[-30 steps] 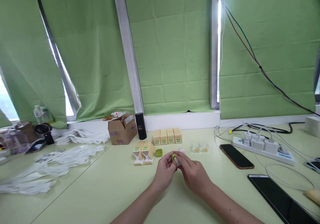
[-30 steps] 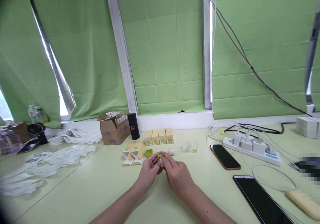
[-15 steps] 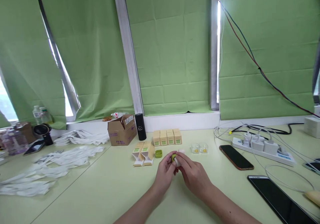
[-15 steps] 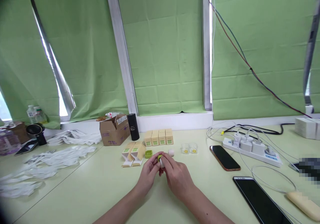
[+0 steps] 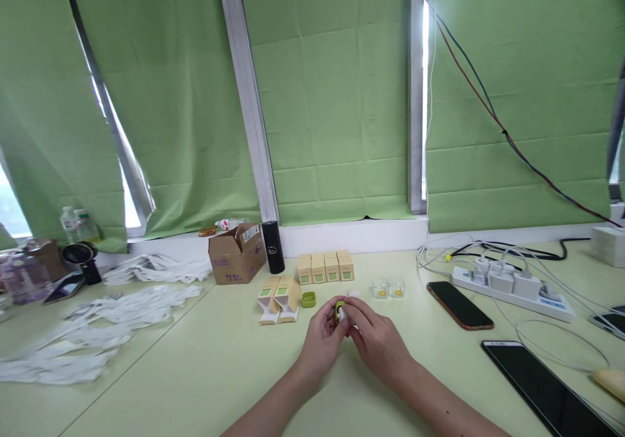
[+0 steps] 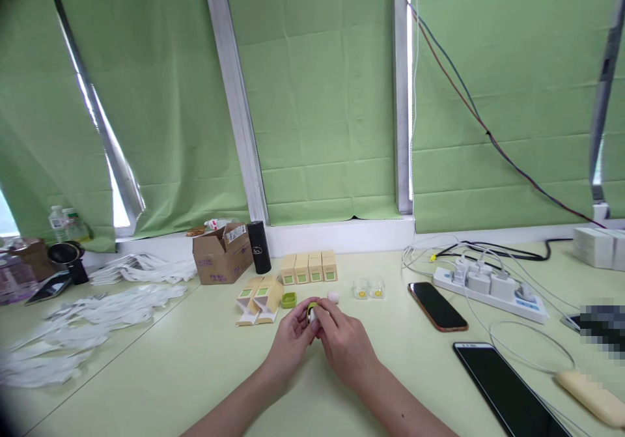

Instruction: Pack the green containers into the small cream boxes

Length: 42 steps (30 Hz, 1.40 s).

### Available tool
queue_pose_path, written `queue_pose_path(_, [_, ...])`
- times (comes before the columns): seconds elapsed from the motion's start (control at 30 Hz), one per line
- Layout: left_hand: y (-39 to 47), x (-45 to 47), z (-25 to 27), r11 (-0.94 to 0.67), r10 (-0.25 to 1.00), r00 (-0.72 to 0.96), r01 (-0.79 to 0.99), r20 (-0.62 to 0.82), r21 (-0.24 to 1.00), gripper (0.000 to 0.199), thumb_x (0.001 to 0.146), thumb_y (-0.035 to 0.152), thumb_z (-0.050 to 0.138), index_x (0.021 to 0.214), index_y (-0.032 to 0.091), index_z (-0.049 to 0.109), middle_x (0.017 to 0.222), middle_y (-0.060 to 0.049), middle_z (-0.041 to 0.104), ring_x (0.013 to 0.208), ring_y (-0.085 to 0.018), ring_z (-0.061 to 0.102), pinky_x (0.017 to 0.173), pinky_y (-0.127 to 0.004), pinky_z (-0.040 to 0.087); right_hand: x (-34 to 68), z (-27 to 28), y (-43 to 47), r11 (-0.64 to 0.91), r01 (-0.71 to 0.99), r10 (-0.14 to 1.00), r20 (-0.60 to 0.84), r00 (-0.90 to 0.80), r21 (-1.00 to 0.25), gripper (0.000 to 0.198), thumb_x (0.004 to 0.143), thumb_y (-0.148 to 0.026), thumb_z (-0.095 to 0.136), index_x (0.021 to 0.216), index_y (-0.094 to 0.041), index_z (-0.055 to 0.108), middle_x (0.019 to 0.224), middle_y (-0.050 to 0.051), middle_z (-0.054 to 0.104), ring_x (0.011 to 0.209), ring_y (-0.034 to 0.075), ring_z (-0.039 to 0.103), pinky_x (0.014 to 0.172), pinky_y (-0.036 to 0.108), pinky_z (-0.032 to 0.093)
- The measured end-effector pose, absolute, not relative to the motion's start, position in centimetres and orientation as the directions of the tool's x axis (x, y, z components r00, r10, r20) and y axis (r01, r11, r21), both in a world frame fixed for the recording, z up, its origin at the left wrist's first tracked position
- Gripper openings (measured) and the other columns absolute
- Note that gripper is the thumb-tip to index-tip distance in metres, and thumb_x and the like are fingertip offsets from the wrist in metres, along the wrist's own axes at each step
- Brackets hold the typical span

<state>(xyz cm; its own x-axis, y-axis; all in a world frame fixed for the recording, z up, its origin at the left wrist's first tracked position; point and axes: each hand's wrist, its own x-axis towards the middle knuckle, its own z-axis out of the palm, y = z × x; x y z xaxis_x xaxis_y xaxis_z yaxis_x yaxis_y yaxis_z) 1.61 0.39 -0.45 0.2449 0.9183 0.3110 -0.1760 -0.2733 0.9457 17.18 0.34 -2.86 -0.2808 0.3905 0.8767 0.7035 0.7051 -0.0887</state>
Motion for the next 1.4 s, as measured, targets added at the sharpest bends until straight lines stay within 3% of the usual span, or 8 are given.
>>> queue_pose_path(0.17, [0.4,1.6,-0.4,-0.279,0.914,0.246,-0.196,0.322,0.940,0.055,0.080,0.049,0.081,0.124,0.018,0.067,0.119,-0.015,0.070,0.104,-0.026,0.067,0.085,-0.035,0.056,17.2,-2.9,0.3,0.702,0.705,0.402,0.873,-0.277,-0.100,0.043,0.096,-0.006,0.042,0.133,-0.020,0.058,0.128,0.015,0.070,0.102,0.022,0.075,0.076,0.031,0.065])
queue_pose_path(0.37, [0.8,1.6,-0.8,-0.311,0.906,0.239,-0.186,0.349,0.932,0.053,0.081,0.047,0.081,0.122,0.017,0.068,0.100,-0.011,0.072,0.093,-0.023,0.067,0.084,-0.037,0.056,17.1,-3.1,0.5,0.688,0.720,0.411,0.865,-0.289,-0.086,0.044,0.096,-0.004,0.041,0.133,-0.020,0.058,0.130,0.015,0.069,0.103,0.023,0.075,0.076,0.032,0.065])
queue_pose_path(0.77, [0.6,1.6,-0.6,-0.312,0.912,0.219,-0.174,0.346,0.934,0.054,0.081,0.049,0.080,0.122,0.016,0.068,0.097,-0.010,0.071,0.077,-0.017,0.063,0.074,-0.031,0.054,17.0,-3.0,0.4,0.702,0.702,0.418,0.866,-0.276,-0.116,0.045,0.095,-0.004,0.041,0.135,-0.020,0.056,0.132,0.015,0.068,0.111,0.025,0.072,0.078,0.032,0.065])
queue_pose_path(0.9, [0.9,1.6,-0.6,-0.299,0.920,0.211,-0.167,0.330,0.940,0.060,0.079,0.049,0.082,0.125,0.014,0.068,0.090,-0.008,0.070,0.072,-0.015,0.061,0.067,-0.029,0.051,17.1,-2.7,0.2,0.757,0.612,0.471,0.839,-0.272,-0.227,0.052,0.094,-0.007,0.044,0.144,-0.020,0.045,0.135,0.014,0.065,0.117,0.025,0.068,0.086,0.035,0.063])
queue_pose_path(1.13, [1.1,0.7,-0.4,-0.300,0.921,0.225,-0.114,0.319,0.947,0.081,0.081,0.064,0.073,0.141,0.012,0.057,0.085,-0.007,0.070,0.061,-0.013,0.058,0.057,-0.026,0.045,17.0,-2.6,-0.1,0.748,0.435,0.613,0.774,-0.160,-0.501,0.040,0.097,-0.015,0.047,0.136,-0.025,0.049,0.106,0.008,0.072,0.081,0.020,0.071,0.076,0.035,0.061])
queue_pose_path(1.2, [1.2,0.3,-0.4,-0.323,0.919,0.204,-0.103,0.338,0.941,0.078,0.087,0.066,0.064,0.144,0.013,0.054,0.085,-0.008,0.072,0.059,-0.013,0.058,0.055,-0.025,0.043,17.0,-2.4,-0.2,0.715,0.363,0.670,0.734,-0.110,-0.598,0.035,0.097,-0.021,0.052,0.132,-0.025,0.052,0.103,0.007,0.072,0.078,0.020,0.070,0.076,0.034,0.060])
queue_pose_path(1.3, [1.5,-0.4,-0.5,-0.376,0.913,0.147,-0.060,0.381,0.925,0.066,0.094,0.064,0.055,0.141,0.017,0.055,0.101,-0.013,0.075,0.059,-0.013,0.059,0.057,-0.028,0.045,17.0,-2.0,-0.2,0.619,0.214,0.775,0.631,-0.012,-0.756,0.032,0.095,-0.033,0.060,0.126,-0.024,0.054,0.108,0.009,0.072,0.077,0.019,0.067,0.072,0.034,0.058])
queue_pose_path(1.4, [1.6,-0.8,-0.5,-0.461,0.886,0.104,0.089,0.452,0.883,0.049,0.098,0.054,0.054,0.133,0.021,0.059,0.121,-0.015,0.072,0.079,-0.018,0.065,0.074,-0.033,0.051,16.9,-1.8,0.1,0.499,-0.016,0.867,0.499,0.014,-0.867,0.037,0.094,-0.046,0.064,0.122,-0.024,0.053,0.102,0.009,0.073,0.073,0.018,0.064,0.064,0.031,0.055])
